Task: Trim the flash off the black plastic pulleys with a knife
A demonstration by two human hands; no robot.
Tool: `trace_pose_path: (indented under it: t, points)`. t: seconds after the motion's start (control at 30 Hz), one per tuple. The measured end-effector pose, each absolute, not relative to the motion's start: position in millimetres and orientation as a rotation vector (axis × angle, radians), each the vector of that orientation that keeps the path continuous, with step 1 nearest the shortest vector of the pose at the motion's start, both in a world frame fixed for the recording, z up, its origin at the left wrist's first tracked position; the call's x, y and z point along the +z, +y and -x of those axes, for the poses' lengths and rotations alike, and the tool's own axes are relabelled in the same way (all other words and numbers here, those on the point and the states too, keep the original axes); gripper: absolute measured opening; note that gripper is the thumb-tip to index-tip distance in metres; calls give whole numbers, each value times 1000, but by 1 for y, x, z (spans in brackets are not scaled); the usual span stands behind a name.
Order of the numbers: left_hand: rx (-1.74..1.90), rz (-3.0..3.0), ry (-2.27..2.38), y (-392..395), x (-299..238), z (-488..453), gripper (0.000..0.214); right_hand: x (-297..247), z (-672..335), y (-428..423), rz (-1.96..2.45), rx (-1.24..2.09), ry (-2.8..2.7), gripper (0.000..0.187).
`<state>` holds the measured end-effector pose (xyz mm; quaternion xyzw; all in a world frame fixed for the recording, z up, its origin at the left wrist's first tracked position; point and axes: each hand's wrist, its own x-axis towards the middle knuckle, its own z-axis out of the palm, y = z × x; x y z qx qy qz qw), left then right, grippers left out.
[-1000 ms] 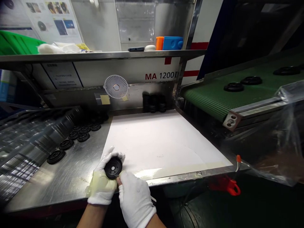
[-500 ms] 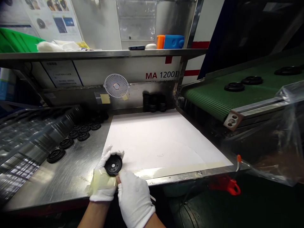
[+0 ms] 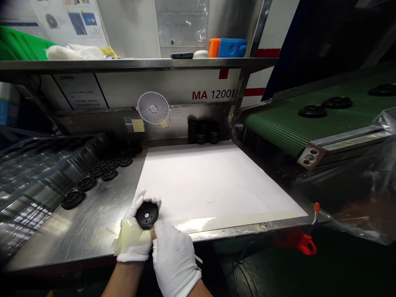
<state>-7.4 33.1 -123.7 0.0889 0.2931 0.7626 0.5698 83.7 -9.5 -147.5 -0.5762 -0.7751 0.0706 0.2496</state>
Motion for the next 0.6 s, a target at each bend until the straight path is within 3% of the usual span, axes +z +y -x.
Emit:
trace_pose_path:
  t: [0.17,0.4,0.6]
  points:
    - [1531,-227,641,29,-122,18,42,-145,-92,-4,1571,176,-2090,15]
    - [1717,-281,649,35,-126,8,20,-148,-87,-7,1611,189,-2091,14]
    - [1705,-234,645,32,-129,13,32,-147,-84,-8,1570,176,-2079,19]
